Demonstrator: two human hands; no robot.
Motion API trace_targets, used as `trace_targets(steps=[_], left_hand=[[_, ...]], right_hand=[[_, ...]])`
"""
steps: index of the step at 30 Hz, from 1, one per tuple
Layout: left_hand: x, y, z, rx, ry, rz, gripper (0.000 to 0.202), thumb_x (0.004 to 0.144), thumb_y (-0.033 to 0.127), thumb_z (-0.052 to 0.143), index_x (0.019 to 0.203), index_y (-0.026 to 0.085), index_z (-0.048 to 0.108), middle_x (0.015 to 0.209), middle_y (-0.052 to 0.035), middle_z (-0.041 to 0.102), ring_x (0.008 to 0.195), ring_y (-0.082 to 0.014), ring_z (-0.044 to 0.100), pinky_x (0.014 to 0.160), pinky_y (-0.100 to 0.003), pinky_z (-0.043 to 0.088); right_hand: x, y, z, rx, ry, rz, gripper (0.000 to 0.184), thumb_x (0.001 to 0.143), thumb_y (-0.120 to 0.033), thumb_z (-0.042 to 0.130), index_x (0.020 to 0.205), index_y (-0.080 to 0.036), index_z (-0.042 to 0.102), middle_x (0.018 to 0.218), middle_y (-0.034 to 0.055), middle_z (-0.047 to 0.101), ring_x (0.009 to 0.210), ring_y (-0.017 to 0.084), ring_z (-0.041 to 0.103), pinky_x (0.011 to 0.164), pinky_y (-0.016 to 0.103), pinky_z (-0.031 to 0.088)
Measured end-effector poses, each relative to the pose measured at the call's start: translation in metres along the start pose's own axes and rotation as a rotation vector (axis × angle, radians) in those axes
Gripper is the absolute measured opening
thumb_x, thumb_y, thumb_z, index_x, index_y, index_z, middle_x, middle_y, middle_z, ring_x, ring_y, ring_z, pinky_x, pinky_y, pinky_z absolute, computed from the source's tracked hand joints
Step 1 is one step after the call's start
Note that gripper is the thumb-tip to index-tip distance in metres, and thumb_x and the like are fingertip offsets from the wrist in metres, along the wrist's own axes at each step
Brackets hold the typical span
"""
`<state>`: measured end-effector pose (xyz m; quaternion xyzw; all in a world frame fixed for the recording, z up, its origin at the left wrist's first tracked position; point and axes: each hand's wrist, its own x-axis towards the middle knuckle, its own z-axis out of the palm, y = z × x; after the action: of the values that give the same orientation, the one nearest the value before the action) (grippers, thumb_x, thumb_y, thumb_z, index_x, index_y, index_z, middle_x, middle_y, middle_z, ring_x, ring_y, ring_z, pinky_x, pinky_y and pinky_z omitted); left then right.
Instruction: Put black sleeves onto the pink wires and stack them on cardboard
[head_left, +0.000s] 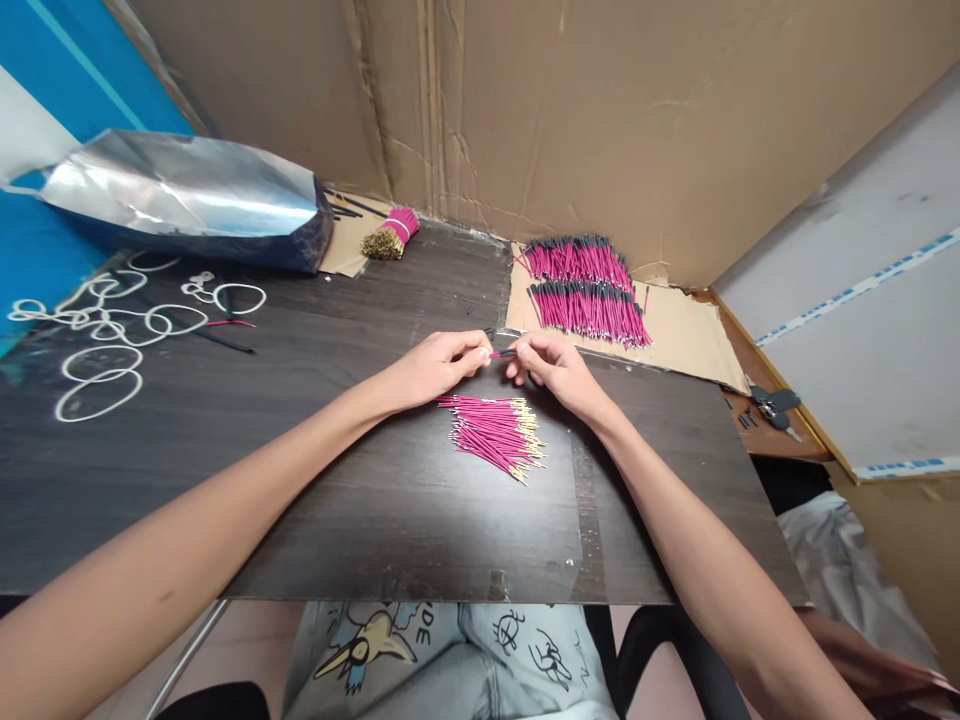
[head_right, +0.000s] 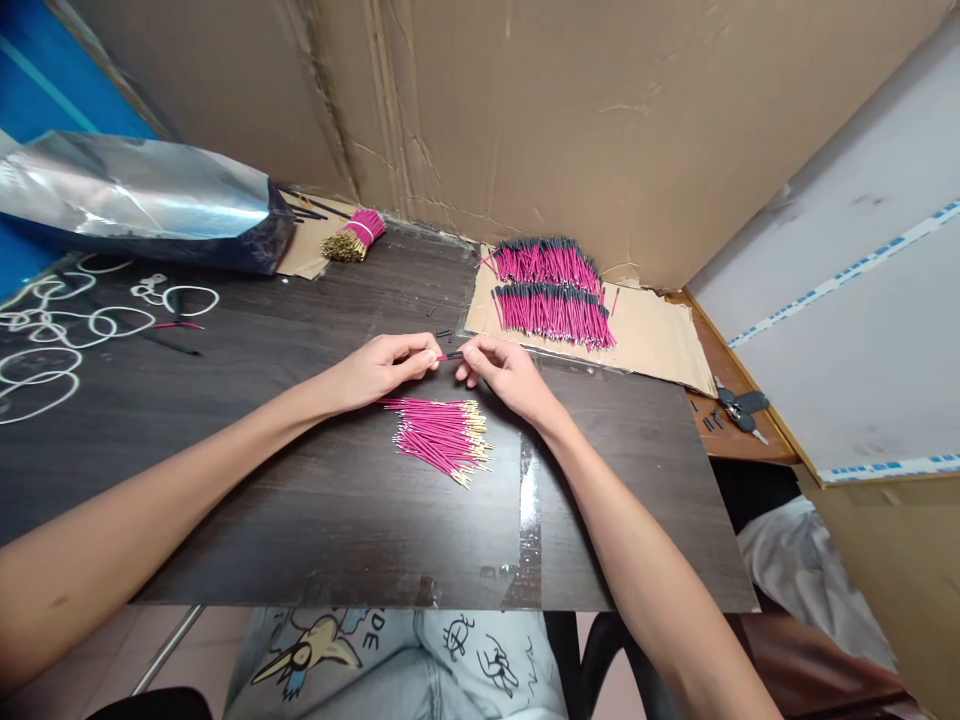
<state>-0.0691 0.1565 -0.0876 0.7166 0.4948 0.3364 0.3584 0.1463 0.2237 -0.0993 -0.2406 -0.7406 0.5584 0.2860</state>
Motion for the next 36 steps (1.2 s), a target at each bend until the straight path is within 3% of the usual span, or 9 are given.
trace_targets(steps=[4, 8, 11, 14, 17, 21, 25, 29, 36], left_hand=[[0.000, -0.001, 0.002, -0.110, 0.053, 0.022, 0.031, 0.099, 0.039, 0.050, 0.080, 0.017, 0.059, 0.070, 0.0011, 0.055, 0.066, -0.0128, 0.047, 0.067, -0.026, 0.038], [-0.002, 0.007, 0.009, -0.247, 0.260, 0.087, 0.028, 0.094, 0.039, 0.059, 0.079, 0.016, 0.066, 0.094, -0.0049, 0.063, 0.092, -0.0177, 0.057, 0.088, -0.031, 0.043], [-0.005, 0.015, 0.020, -0.462, 0.330, 0.033, 0.027, 0.092, 0.041, 0.064, 0.082, 0.017, 0.071, 0.104, -0.0063, 0.060, 0.099, -0.0193, 0.057, 0.090, -0.031, 0.046], [-0.009, 0.021, 0.030, -0.557, 0.366, -0.025, 0.028, 0.090, 0.042, 0.068, 0.081, 0.016, 0.072, 0.106, -0.0071, 0.060, 0.095, -0.0190, 0.059, 0.086, -0.030, 0.048], [-0.010, 0.022, 0.033, -0.514, 0.425, -0.028, 0.026, 0.088, 0.041, 0.070, 0.080, 0.016, 0.073, 0.103, -0.0066, 0.062, 0.095, -0.0189, 0.059, 0.086, -0.029, 0.048], [-0.009, 0.017, 0.028, -0.393, 0.509, -0.015, 0.024, 0.089, 0.040, 0.070, 0.085, 0.017, 0.073, 0.093, -0.0044, 0.067, 0.091, -0.0178, 0.061, 0.087, -0.027, 0.048], [-0.008, 0.012, 0.023, -0.400, 0.605, -0.123, 0.027, 0.086, 0.043, 0.072, 0.089, 0.016, 0.073, 0.082, -0.0025, 0.068, 0.072, -0.0146, 0.058, 0.073, -0.026, 0.048], [-0.007, 0.012, 0.022, -0.507, 0.619, -0.172, 0.031, 0.084, 0.044, 0.074, 0.093, 0.015, 0.073, 0.074, -0.0021, 0.066, 0.061, -0.0127, 0.056, 0.062, -0.026, 0.047], [-0.007, 0.019, 0.025, -0.583, 0.641, -0.197, 0.029, 0.082, 0.041, 0.077, 0.093, 0.014, 0.074, 0.069, -0.0004, 0.062, 0.058, -0.0099, 0.052, 0.059, -0.023, 0.045]], right_hand=[[-0.001, -0.003, 0.003, 0.032, 0.065, 0.013, 0.039, 0.097, -0.058, 0.057, 0.091, -0.020, 0.062, 0.079, 0.0016, 0.066, 0.062, 0.012, 0.055, 0.055, 0.026, 0.035], [-0.006, -0.011, 0.020, 0.017, 0.090, -0.010, 0.032, 0.095, -0.052, 0.063, 0.092, -0.020, 0.065, 0.069, -0.0031, 0.054, 0.060, 0.012, 0.046, 0.059, 0.026, 0.035], [-0.008, -0.016, 0.038, -0.014, 0.108, -0.029, 0.027, 0.092, -0.048, 0.067, 0.092, -0.020, 0.064, 0.066, -0.0055, 0.046, 0.059, 0.011, 0.039, 0.059, 0.027, 0.032], [-0.008, -0.019, 0.050, -0.049, 0.112, -0.031, 0.029, 0.093, -0.045, 0.065, 0.082, -0.019, 0.059, 0.066, -0.0057, 0.042, 0.060, 0.011, 0.034, 0.058, 0.027, 0.028], [-0.008, -0.020, 0.053, -0.037, 0.101, -0.024, 0.029, 0.095, -0.042, 0.060, 0.078, -0.019, 0.056, 0.068, -0.0045, 0.045, 0.062, 0.011, 0.038, 0.060, 0.026, 0.031], [-0.008, -0.018, 0.049, -0.050, 0.130, -0.001, 0.024, 0.093, -0.035, 0.059, 0.077, -0.019, 0.056, 0.068, -0.0045, 0.050, 0.061, 0.011, 0.041, 0.062, 0.025, 0.035], [-0.006, -0.016, 0.047, -0.102, 0.191, 0.037, 0.017, 0.093, -0.032, 0.058, 0.082, -0.020, 0.060, 0.065, -0.0050, 0.052, 0.060, 0.012, 0.046, 0.061, 0.024, 0.037], [-0.005, -0.016, 0.048, -0.172, 0.257, 0.041, 0.017, 0.096, -0.032, 0.056, 0.084, -0.020, 0.061, 0.065, -0.0044, 0.055, 0.059, 0.012, 0.049, 0.059, 0.024, 0.037], [-0.006, -0.020, 0.051, -0.203, 0.211, 0.007, 0.015, 0.097, -0.031, 0.059, 0.087, -0.020, 0.064, 0.071, -0.0036, 0.065, 0.060, 0.011, 0.054, 0.061, 0.023, 0.041]])
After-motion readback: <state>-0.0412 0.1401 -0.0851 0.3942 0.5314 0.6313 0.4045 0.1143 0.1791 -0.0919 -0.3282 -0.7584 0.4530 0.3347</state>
